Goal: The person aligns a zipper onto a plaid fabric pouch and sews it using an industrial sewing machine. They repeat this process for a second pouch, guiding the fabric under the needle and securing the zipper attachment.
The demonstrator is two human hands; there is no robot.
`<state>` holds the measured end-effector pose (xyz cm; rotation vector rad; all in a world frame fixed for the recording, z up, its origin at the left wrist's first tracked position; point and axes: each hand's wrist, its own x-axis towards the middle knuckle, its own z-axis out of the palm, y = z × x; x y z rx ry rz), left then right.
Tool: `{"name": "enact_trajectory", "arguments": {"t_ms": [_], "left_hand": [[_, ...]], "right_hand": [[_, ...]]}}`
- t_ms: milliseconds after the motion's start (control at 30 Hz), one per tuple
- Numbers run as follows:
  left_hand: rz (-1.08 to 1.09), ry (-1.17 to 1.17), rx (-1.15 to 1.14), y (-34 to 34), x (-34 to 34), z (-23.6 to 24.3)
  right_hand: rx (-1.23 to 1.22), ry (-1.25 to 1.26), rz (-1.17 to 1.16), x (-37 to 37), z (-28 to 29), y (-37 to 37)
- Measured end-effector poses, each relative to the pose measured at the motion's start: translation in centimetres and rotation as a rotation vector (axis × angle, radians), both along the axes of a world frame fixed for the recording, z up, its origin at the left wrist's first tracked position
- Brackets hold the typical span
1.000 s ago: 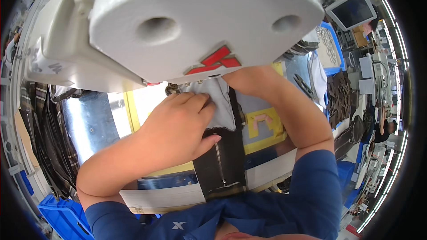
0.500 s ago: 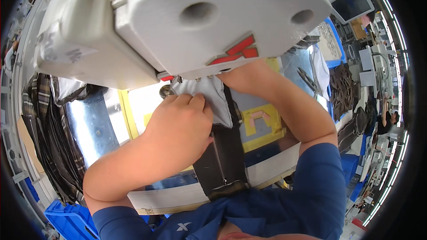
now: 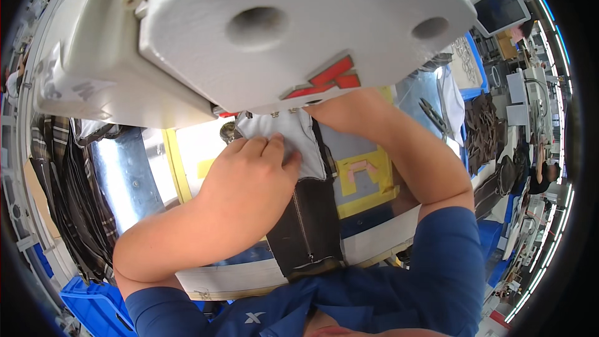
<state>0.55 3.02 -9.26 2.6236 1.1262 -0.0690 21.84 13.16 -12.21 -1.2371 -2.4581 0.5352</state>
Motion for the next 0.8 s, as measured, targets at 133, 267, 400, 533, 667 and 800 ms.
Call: {"name": "enact_trajectory", "arguments": {"t_ms": [133, 267, 400, 533, 667, 800], "left_hand": [[-0.014, -0.002, 0.035, -0.2, 0.0, -0.2], [-0.019, 0.001, 0.054, -0.2, 0.0, -0.3], [-0.028, 0.008, 0.038, -0.1, 0.0, -0.2], [-0.030, 0.009, 0.053, -0.2, 0.0, -0.3], [-0.020, 0.012, 0.073, -0.4, 0.0, -0.4], [-0.034, 0.018, 0.051, -0.2, 0.1, -0.3]], "right_hand": [[0.051, -0.022, 0.007, 0.1, -0.7, 0.1], [-0.018, -0.011, -0.015, -0.3, -0.1, 0.2], [0.032, 0.002, 0.011, 0.1, -1.1, 0.3], [-0.013, -0.005, 0.001, 0.0, -0.7, 0.4], [-0.029, -0.035, -0.016, -0.3, 0.0, 0.5], [0.068, 0.031, 0.026, 0.1, -1.7, 0.9]]}}
